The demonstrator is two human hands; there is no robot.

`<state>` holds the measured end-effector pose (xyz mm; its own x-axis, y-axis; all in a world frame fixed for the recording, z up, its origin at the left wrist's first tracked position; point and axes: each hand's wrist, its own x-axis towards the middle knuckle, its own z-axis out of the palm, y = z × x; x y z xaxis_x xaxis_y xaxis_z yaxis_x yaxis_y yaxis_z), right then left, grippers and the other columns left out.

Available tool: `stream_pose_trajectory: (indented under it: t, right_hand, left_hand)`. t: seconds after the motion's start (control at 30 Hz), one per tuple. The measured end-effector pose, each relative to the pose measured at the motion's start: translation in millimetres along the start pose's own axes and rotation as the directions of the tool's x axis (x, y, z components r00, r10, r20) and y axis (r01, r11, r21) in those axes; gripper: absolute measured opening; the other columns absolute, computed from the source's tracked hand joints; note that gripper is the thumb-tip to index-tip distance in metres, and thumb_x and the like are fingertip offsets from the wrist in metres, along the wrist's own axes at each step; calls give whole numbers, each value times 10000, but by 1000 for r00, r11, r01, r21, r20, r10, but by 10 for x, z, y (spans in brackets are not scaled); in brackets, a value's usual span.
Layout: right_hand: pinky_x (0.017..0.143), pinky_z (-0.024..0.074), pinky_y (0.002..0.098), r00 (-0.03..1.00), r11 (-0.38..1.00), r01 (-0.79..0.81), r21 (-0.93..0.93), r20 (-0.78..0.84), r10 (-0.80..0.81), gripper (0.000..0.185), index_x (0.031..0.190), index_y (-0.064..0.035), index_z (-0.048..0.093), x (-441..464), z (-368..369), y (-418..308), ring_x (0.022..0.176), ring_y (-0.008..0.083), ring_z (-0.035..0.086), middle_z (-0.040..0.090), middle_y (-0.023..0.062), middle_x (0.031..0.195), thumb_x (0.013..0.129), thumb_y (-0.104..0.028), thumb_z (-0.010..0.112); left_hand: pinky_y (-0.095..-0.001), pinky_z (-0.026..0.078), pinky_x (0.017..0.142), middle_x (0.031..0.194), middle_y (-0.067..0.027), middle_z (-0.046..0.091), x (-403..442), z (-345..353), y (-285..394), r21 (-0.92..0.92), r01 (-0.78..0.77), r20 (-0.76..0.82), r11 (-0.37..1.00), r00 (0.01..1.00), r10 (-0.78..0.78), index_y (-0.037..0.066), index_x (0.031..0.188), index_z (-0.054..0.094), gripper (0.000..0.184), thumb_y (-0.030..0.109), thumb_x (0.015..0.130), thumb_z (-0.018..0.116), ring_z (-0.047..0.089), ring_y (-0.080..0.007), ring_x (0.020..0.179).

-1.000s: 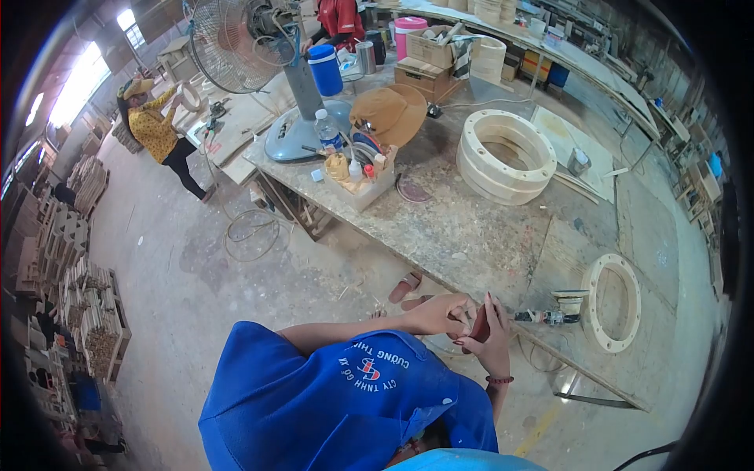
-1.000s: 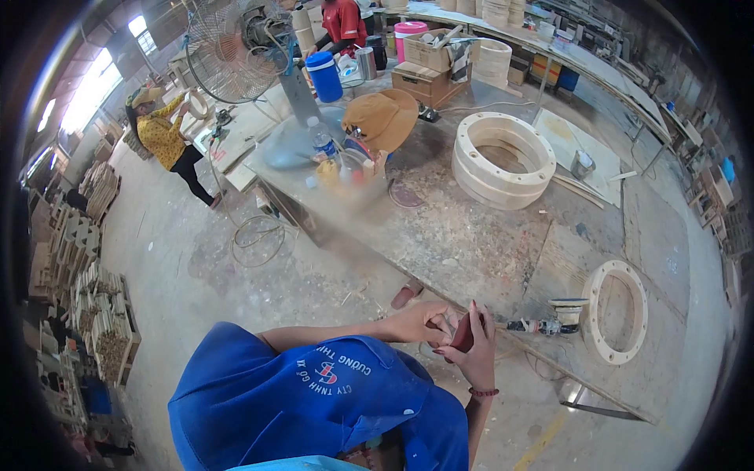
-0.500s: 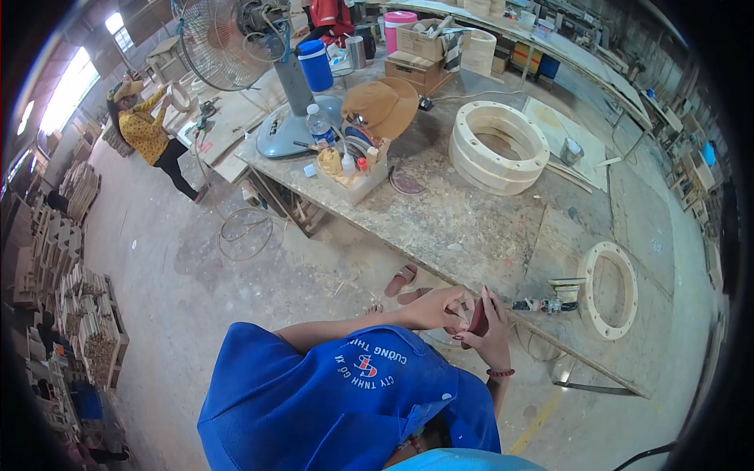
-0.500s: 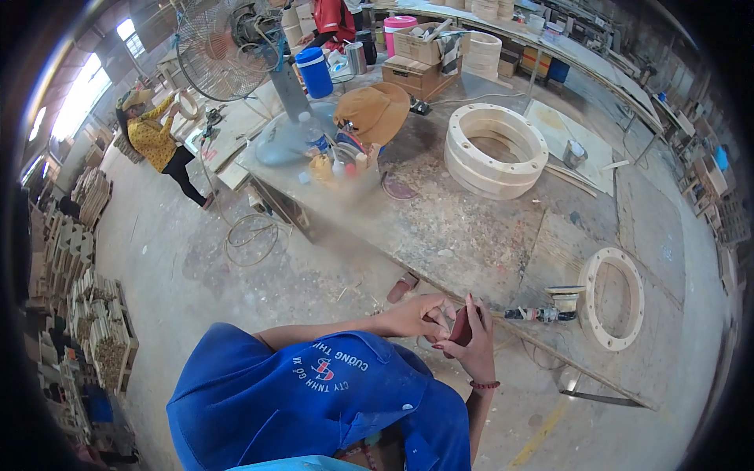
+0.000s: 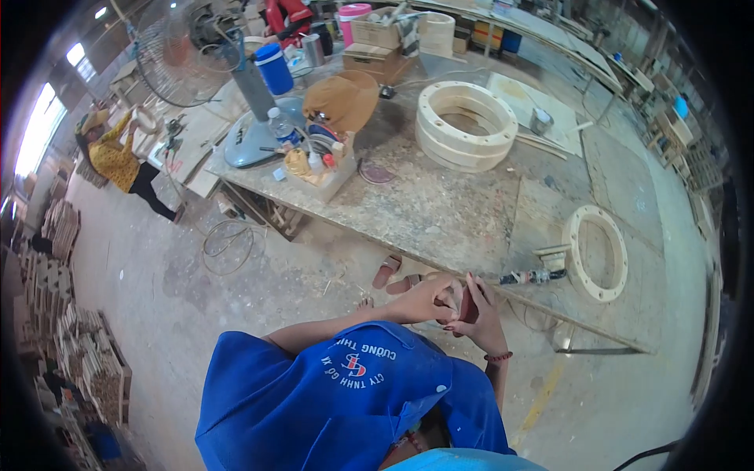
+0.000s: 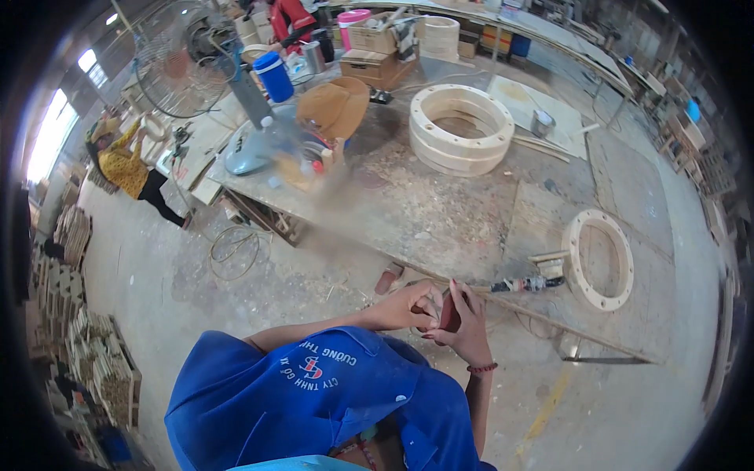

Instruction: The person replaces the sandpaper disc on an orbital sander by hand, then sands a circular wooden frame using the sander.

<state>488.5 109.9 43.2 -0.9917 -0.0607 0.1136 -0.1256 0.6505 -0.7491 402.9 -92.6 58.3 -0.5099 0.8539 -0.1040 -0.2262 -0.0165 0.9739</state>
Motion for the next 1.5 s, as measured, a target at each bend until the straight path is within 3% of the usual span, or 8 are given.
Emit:
stream_pose_trajectory:
  t: [0.07,0.4,0.63,0.73,0.87,1.1,1.3,1.5]
  right_hand:
    - [1135,315,475,1000,999,-5,44,24,4,1138,1523,-90,387,-16,19,60,1370,389,378,410,209,1477,554,-387,905]
    - [1138,300,493,992,996,-81,33,-93,83,1138,1554,-162,338,-8,16,68,1388,428,348,366,258,1501,587,-406,885]
    - [1138,300,488,987,994,-104,-31,-125,99,1058,1534,-145,377,-3,20,17,1376,430,370,392,272,1482,623,-379,860]
    - [1134,313,470,977,978,-46,205,-193,86,987,1510,-101,411,29,46,190,1350,412,404,436,269,1449,657,-343,845]
    - [1120,343,438,948,951,-131,281,-244,202,814,1461,-43,468,26,29,181,1306,366,453,498,227,1420,756,-278,800]
    - [1112,352,415,958,927,-121,355,-201,202,808,1468,-44,463,45,46,208,1289,334,479,539,205,1377,768,-271,796]
    - [1094,374,375,973,844,-142,518,-82,214,805,1475,-2,431,116,87,230,1269,290,510,525,205,1388,769,-186,773]
    - [1096,380,381,991,877,-121,465,-1,137,836,1509,15,353,173,94,274,1286,284,498,488,202,1408,776,-122,731]
  left_hand:
    - [-288,518,746,924,-98,672,-11,22,47,67,46,-8,997,999,-45,43,1189,464,357,14,897,667,654,-140,868]
    - [-282,579,791,968,-55,681,-1,23,-100,-217,217,-22,952,974,-227,27,1171,592,238,164,983,641,677,-123,867]
    - [-275,582,770,974,-63,710,25,-15,-136,19,139,-64,990,988,-138,16,1079,661,176,163,996,613,690,-127,834]
    - [-276,579,759,948,-64,714,39,-54,-114,42,128,-97,991,988,-124,8,1058,667,176,162,989,616,695,-129,836]
    - [-267,567,739,930,-64,716,67,-74,-75,-50,167,-98,985,980,-172,-4,1051,669,190,165,979,621,695,-132,824]
    - [-267,568,738,948,-82,720,58,-76,36,-116,253,-63,960,963,-261,-11,1065,667,220,188,993,604,703,-153,843]
    - [-290,596,730,942,-106,722,90,-134,-89,-84,184,-86,979,978,-191,-7,1055,672,232,211,996,619,719,-174,841]
    - [-292,600,694,910,-105,718,55,-198,-252,-134,101,-31,986,994,-106,-17,1030,675,204,174,975,627,720,-177,810]
